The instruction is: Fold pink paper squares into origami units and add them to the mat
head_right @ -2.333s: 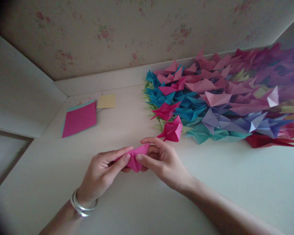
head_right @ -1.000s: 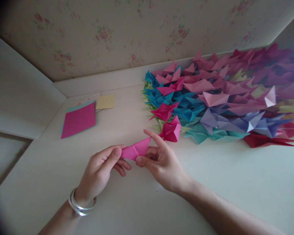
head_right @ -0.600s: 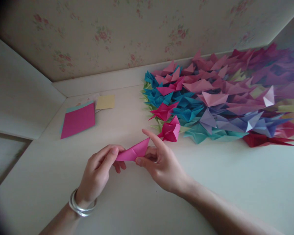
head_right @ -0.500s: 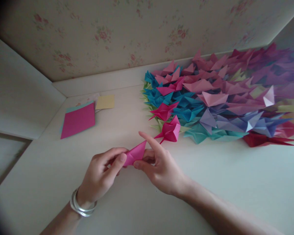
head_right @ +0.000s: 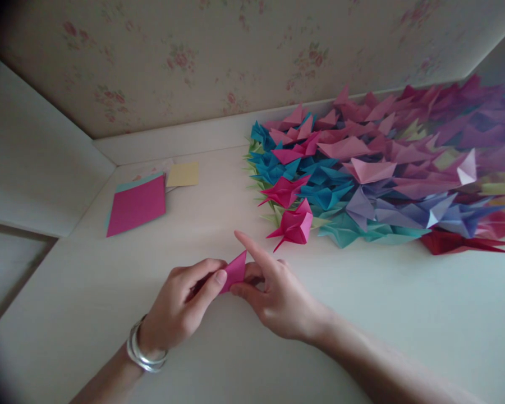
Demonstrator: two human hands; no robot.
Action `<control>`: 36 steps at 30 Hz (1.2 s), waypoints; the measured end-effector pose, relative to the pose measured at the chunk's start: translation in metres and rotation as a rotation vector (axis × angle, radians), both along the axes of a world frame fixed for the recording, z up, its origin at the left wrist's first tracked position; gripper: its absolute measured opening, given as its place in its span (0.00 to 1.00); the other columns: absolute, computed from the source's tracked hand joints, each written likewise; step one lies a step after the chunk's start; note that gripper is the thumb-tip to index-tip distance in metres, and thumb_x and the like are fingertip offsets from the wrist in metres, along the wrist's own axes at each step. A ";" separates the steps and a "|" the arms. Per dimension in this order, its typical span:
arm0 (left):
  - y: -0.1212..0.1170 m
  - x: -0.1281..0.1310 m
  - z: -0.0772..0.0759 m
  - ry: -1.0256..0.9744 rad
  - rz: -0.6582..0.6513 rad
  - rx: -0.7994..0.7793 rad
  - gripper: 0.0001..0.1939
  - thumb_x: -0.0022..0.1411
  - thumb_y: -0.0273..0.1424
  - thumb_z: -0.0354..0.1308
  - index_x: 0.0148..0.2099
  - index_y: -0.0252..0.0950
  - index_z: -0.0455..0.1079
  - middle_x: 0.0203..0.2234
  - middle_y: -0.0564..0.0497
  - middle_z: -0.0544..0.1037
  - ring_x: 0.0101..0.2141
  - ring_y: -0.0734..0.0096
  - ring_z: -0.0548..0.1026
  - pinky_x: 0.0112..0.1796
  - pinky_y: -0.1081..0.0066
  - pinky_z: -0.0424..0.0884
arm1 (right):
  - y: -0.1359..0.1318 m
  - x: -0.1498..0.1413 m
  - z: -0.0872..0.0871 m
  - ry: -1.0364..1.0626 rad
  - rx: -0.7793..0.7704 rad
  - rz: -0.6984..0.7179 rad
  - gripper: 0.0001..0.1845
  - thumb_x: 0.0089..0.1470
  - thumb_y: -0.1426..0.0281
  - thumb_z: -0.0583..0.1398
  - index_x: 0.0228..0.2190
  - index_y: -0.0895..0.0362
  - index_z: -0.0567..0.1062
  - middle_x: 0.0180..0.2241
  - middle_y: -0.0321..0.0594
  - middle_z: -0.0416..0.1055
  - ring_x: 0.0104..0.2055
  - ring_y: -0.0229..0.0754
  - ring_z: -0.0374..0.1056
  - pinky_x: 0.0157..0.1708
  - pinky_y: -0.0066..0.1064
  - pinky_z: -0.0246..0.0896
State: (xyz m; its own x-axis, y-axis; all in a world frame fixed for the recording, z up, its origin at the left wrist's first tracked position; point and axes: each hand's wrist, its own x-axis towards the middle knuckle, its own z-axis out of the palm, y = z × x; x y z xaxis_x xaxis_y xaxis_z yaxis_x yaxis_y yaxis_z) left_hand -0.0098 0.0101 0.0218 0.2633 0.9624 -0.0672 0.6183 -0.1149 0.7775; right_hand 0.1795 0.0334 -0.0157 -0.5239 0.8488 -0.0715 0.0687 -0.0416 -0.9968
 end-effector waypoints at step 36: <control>0.005 -0.004 -0.003 -0.368 -0.094 -0.203 0.12 0.72 0.35 0.49 0.43 0.38 0.73 0.27 0.56 0.71 0.27 0.75 0.64 0.30 0.75 0.60 | -0.003 0.001 0.005 -0.171 0.270 0.213 0.41 0.59 0.78 0.57 0.67 0.53 0.47 0.31 0.35 0.77 0.25 0.37 0.66 0.28 0.27 0.59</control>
